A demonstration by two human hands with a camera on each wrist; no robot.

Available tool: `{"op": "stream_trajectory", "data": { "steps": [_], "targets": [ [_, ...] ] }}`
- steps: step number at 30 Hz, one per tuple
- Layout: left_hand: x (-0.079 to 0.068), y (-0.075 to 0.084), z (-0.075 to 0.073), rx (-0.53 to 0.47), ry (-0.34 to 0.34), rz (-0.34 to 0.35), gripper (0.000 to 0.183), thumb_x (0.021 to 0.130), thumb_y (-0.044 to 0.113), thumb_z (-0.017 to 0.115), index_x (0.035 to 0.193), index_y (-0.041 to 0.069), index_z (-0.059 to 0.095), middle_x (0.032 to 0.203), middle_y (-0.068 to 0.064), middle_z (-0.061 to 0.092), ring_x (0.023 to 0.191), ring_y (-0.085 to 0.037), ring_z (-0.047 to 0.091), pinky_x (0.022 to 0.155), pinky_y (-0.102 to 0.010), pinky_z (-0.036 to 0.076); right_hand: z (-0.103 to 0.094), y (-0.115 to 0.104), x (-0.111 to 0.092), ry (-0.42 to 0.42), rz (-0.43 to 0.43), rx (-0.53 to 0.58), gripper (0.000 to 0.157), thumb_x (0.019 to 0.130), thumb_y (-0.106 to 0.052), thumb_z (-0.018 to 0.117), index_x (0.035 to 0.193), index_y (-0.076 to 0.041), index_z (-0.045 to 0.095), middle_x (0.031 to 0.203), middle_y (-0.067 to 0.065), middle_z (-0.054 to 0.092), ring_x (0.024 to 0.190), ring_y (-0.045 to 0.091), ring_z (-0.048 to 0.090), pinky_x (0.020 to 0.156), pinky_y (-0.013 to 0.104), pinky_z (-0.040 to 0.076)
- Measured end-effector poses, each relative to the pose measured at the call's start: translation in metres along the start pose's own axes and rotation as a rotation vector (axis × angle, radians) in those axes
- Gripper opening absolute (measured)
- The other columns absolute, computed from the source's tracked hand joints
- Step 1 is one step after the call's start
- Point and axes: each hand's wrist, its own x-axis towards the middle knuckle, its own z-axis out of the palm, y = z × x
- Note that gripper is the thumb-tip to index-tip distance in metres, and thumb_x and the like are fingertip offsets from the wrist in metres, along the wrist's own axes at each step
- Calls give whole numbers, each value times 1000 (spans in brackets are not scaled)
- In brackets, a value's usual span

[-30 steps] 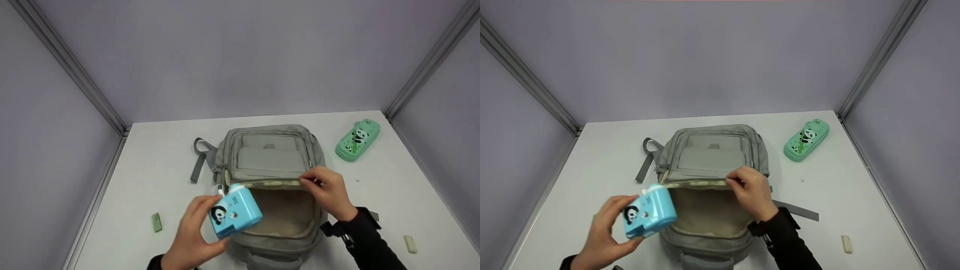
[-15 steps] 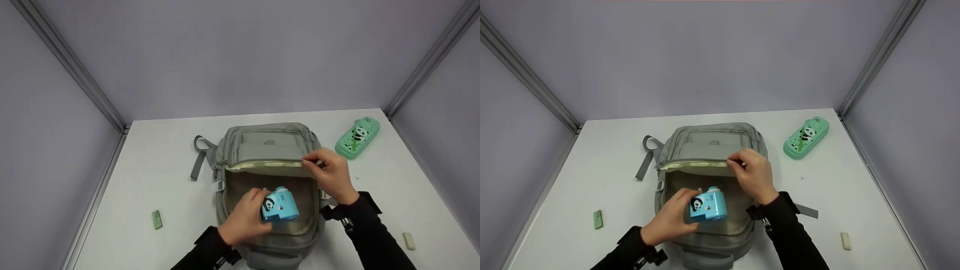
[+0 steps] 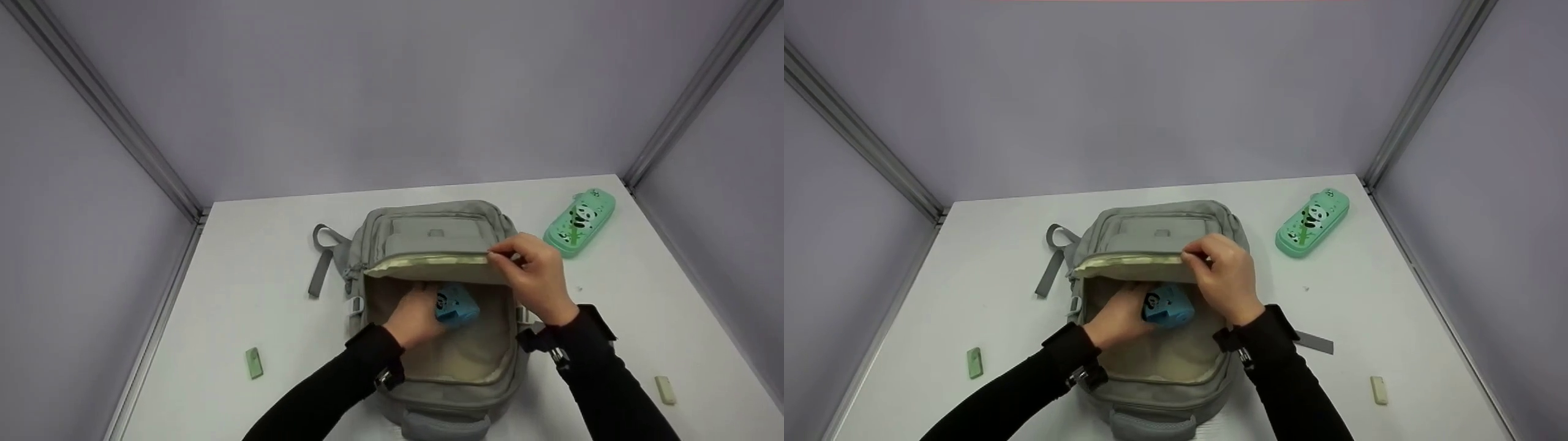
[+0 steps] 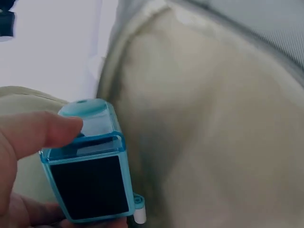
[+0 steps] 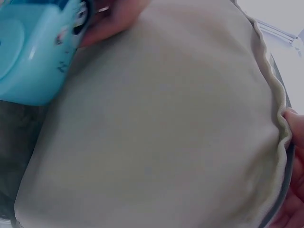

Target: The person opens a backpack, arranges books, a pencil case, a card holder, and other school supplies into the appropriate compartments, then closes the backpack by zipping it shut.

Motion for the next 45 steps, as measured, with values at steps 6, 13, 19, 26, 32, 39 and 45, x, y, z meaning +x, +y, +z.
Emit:
{"op": "stream_trajectory", "data": {
  "steps": [6,13,19,26,32,39,45],
  "targets": [
    [3,0,-6,79,18,-96,57,96,22,65,142,-5,45,141,-29,50,119,-38,59,96,-41,51,6,0,5,76,-16,36,17,78,13,74,85,-2,72,78,11,66,73,8,58,68,12,43],
    [0,16,-15,417,165,-209,44,88,29,76,119,0,66,113,-25,66,86,-33,68,70,-40,58,8,2,4,101,13,69,10,80,10,74,81,0,71,74,13,67,73,-3,57,67,7,43],
    [-2,14,-14,552,124,-178,25,89,26,75,100,3,72,92,-16,69,75,-27,66,63,-35,56,8,4,3,75,8,61,6,83,6,73,83,0,71,77,12,67,71,3,58,67,9,42],
    [-25,22,-38,578,70,-11,16,91,21,72,80,10,69,69,-6,63,59,-19,61,49,-27,44,9,3,1,59,1,55,5,85,3,73,83,-1,71,77,11,68,70,6,57,66,12,43],
    [-57,50,-77,525,-12,279,22,93,32,70,106,14,70,82,0,67,68,-12,64,60,-24,50,7,1,-8,35,-20,51,19,80,14,72,90,-3,71,82,10,66,74,10,56,69,18,42],
    [-66,53,-115,447,437,621,24,85,22,79,107,14,72,89,2,69,77,-9,67,69,-21,53,5,-4,-15,22,-17,60,21,79,14,72,91,-4,71,83,10,66,74,10,56,70,18,43],
    [-55,37,-133,325,611,461,47,85,24,79,125,5,65,114,-11,67,102,-24,65,88,-36,53,5,-5,-24,-2,-17,69,22,78,14,74,90,-5,71,84,9,66,75,10,57,71,17,43]
  ]
}}
